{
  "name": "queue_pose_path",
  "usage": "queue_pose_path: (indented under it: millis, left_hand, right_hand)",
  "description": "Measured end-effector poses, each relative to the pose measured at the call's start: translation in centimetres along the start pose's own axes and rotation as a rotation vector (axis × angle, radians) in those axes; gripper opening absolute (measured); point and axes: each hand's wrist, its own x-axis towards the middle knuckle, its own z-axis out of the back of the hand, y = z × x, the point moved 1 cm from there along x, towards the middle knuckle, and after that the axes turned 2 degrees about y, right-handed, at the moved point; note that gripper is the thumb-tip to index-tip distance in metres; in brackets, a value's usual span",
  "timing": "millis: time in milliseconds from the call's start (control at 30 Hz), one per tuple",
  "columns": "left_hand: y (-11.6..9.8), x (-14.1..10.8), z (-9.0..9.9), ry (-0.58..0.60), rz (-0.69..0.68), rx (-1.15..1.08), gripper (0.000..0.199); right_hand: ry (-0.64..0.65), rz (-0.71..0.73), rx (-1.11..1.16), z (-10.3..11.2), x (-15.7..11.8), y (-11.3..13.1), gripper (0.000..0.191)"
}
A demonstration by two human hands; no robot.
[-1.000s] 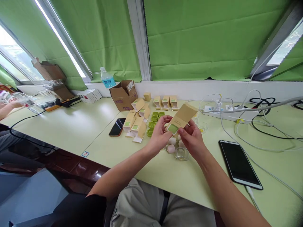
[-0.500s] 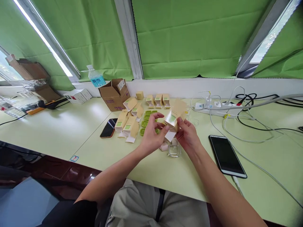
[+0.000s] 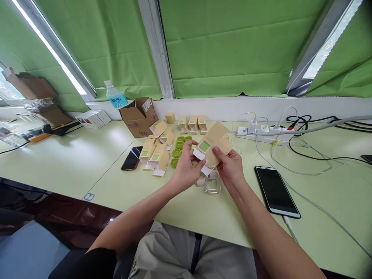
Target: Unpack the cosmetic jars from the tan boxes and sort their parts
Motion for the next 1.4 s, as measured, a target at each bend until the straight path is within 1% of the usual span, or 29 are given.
queue_pose_path:
  millis: [67,100,133,167,233,300,367,400,467,567,633,700,767,833,967,1100,1267,1400]
  left_hand:
    - [0.3,0.1,-0.3,0.008,0.054,-0.044,0.069]
    - [0.4,0.2,-0.4,0.003,0.086,-0.078,0.071]
    - [0.6,0.4,-0.3,0.001,0.117,-0.106,0.069]
    - [0.8,0.8,0.0,0.010,0.144,-0.114,0.062]
    - [0.9,1.9,0.8,0.043,0.180,-0.067,0.040]
    - [0.8,3.7,2.0,0.067,0.207,0.006,0.024]
    - [0.7,6.4,3.3,0.026,0.261,0.002,0.018]
    - [0.7,8.1,3.9,-0.027,0.299,-0.030,0.016]
    - [1.0,11.9,5.1,-0.212,0.400,-0.124,0.016]
    - [2.3,17.8,5.9,-0.311,0.459,-0.157,0.017]
    - [3.6,21.2,5.9,-0.374,0.487,-0.155,0.018]
    - [4.9,24.0,5.6,-0.435,0.517,-0.141,0.023]
    - [6.2,26.1,5.0,-0.487,0.536,-0.117,0.031]
    - [7.1,27.6,4.3,-0.524,0.543,-0.082,0.037]
    - [8.3,29.2,3.6,-0.541,0.556,0.016,0.038]
    - [8.8,29.4,4.2,-0.516,0.534,0.136,0.036]
    - [8.4,29.0,5.5,-0.464,0.512,0.251,0.032]
    - [7.7,28.5,6.1,-0.434,0.512,0.342,0.027]
  right_hand:
    - [-0.016,0.025,-0.002,-0.1,-0.1,-0.1,0.056]
    - [-0.021,0.032,-0.006,-0.1,-0.1,-0.2,0.056]
    - [-0.025,0.036,-0.013,0.0,-0.1,-0.3,0.056]
    - [-0.025,0.035,-0.020,0.0,-0.1,-0.3,0.056]
    - [-0.009,0.019,-0.042,0.1,-0.1,-0.3,0.057]
    - [0.023,0.007,-0.089,0.1,-0.1,-0.1,0.056]
    - [0.034,0.027,-0.148,0.1,-0.2,0.4,0.054]
    - [0.025,0.048,-0.174,0.1,-0.3,0.6,0.053]
    - [0.001,0.089,-0.215,0.1,-0.4,1.0,0.051]
    - [0.017,0.117,-0.270,0.0,-0.6,1.0,0.045]
    - [0.050,0.130,-0.306,-0.1,-0.7,0.8,0.041]
    - [0.084,0.142,-0.336,-0.2,-0.7,0.5,0.040]
    - [0.112,0.152,-0.355,-0.3,-0.7,0.3,0.039]
    - [0.125,0.162,-0.365,-0.3,-0.7,0.3,0.038]
    - [0.114,0.180,-0.391,-0.3,-0.6,0.5,0.040]
    - [0.110,0.201,-0.406,-0.3,-0.5,0.7,0.040]
    - [0.111,0.232,-0.442,-0.2,-0.4,0.7,0.039]
    - [0.113,0.243,-0.453,0.1,-0.3,0.6,0.038]
